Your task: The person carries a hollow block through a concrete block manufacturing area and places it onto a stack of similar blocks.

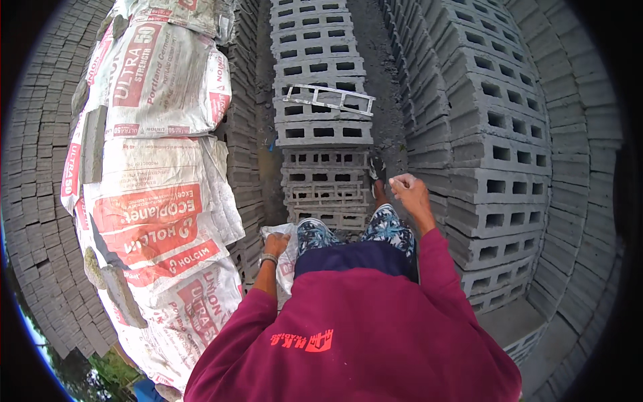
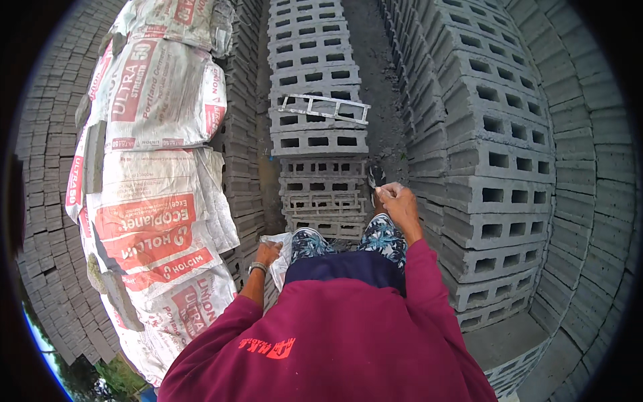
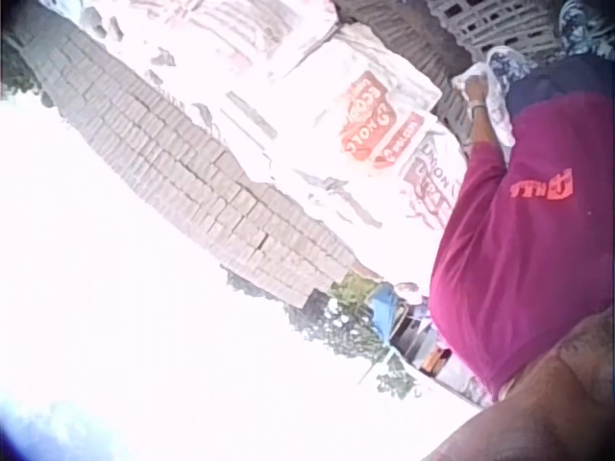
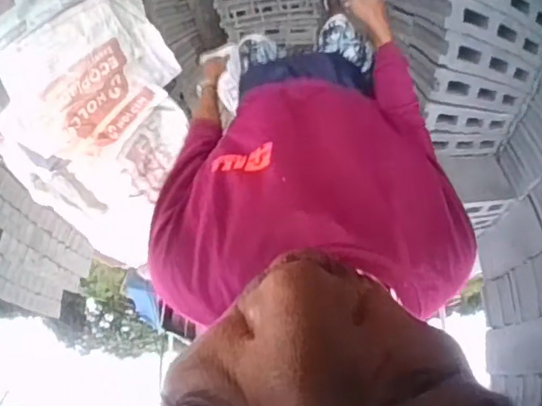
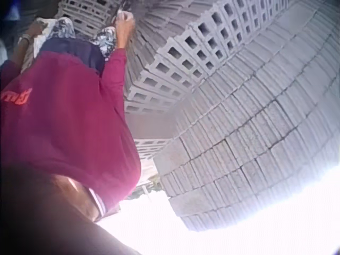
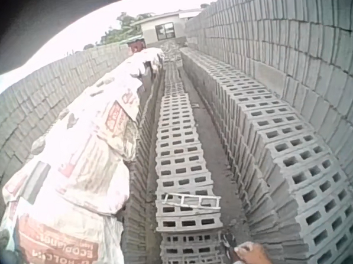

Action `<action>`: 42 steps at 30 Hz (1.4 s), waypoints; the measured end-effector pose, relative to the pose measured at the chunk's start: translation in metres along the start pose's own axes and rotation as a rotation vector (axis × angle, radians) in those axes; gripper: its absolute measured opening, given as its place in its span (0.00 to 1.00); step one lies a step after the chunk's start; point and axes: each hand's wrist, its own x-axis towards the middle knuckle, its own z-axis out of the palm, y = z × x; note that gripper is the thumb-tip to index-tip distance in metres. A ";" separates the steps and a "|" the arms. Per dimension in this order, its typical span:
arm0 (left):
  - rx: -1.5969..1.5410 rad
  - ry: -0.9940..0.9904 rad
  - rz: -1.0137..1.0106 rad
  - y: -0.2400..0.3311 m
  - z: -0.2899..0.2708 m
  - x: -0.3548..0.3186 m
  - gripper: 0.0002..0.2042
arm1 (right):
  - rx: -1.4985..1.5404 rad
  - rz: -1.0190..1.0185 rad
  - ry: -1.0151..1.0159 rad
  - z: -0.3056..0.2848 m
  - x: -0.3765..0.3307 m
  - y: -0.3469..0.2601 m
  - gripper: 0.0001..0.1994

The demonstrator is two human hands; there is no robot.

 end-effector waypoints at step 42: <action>-0.064 0.450 -0.163 0.161 -0.047 0.390 0.21 | -0.366 0.299 -0.024 0.145 0.342 0.152 0.27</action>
